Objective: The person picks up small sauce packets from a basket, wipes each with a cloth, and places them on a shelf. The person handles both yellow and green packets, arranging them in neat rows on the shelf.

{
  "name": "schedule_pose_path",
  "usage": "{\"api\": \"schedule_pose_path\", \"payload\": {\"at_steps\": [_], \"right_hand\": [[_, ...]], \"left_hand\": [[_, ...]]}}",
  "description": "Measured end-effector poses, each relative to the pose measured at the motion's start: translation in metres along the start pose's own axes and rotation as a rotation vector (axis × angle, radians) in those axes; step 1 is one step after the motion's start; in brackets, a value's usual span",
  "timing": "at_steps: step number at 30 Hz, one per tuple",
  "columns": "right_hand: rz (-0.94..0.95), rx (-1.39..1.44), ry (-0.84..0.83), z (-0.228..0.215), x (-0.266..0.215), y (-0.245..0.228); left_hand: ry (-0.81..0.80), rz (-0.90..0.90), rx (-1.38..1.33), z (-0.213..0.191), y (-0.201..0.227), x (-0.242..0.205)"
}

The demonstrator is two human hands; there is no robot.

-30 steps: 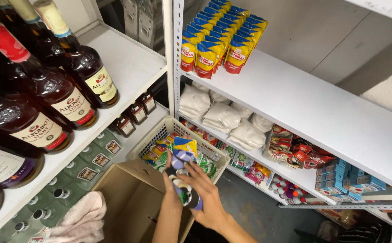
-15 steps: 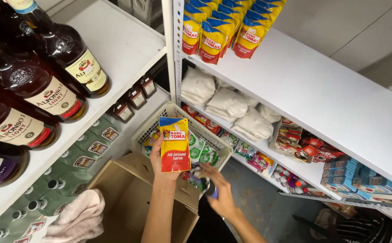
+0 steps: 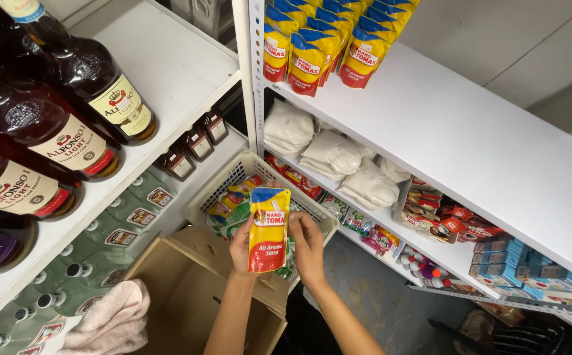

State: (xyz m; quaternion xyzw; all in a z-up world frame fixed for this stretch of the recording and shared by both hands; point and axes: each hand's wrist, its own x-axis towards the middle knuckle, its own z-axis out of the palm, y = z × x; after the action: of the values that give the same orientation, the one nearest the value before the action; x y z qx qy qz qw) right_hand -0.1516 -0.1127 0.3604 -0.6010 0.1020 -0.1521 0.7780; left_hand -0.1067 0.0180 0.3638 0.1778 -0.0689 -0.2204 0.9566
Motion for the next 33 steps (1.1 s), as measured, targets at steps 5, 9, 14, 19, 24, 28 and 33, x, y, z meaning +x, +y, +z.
{"api": "schedule_pose_path", "payload": {"at_steps": [5, 9, 14, 19, 24, 28, 33], "right_hand": [[0.188, 0.143, 0.006, -0.001, 0.001, -0.035], [0.184, 0.161, 0.012, -0.008, -0.002, -0.062], [0.098, 0.034, 0.062, -0.032, -0.006, -0.058], [0.106, 0.028, 0.092, -0.028, -0.017, -0.074], [0.108, -0.058, 0.110, -0.033, -0.029, -0.056], [0.065, -0.048, 0.079, -0.027, -0.035, -0.055], [0.081, -0.063, 0.033, -0.029, -0.040, -0.045]], "left_hand": [[-0.022, -0.097, -0.022, 0.007, 0.001, -0.004], [-0.026, -0.126, 0.086, -0.007, -0.007, -0.008], [0.146, -0.126, 0.270, 0.019, -0.008, -0.009], [0.148, -0.005, 0.329, 0.013, -0.014, -0.010], [0.195, 0.051, 0.390, 0.019, -0.005, -0.012], [0.179, 0.013, 0.334, 0.016, 0.004, -0.021], [0.162, -0.087, 0.302, -0.001, 0.002, -0.030]]}}
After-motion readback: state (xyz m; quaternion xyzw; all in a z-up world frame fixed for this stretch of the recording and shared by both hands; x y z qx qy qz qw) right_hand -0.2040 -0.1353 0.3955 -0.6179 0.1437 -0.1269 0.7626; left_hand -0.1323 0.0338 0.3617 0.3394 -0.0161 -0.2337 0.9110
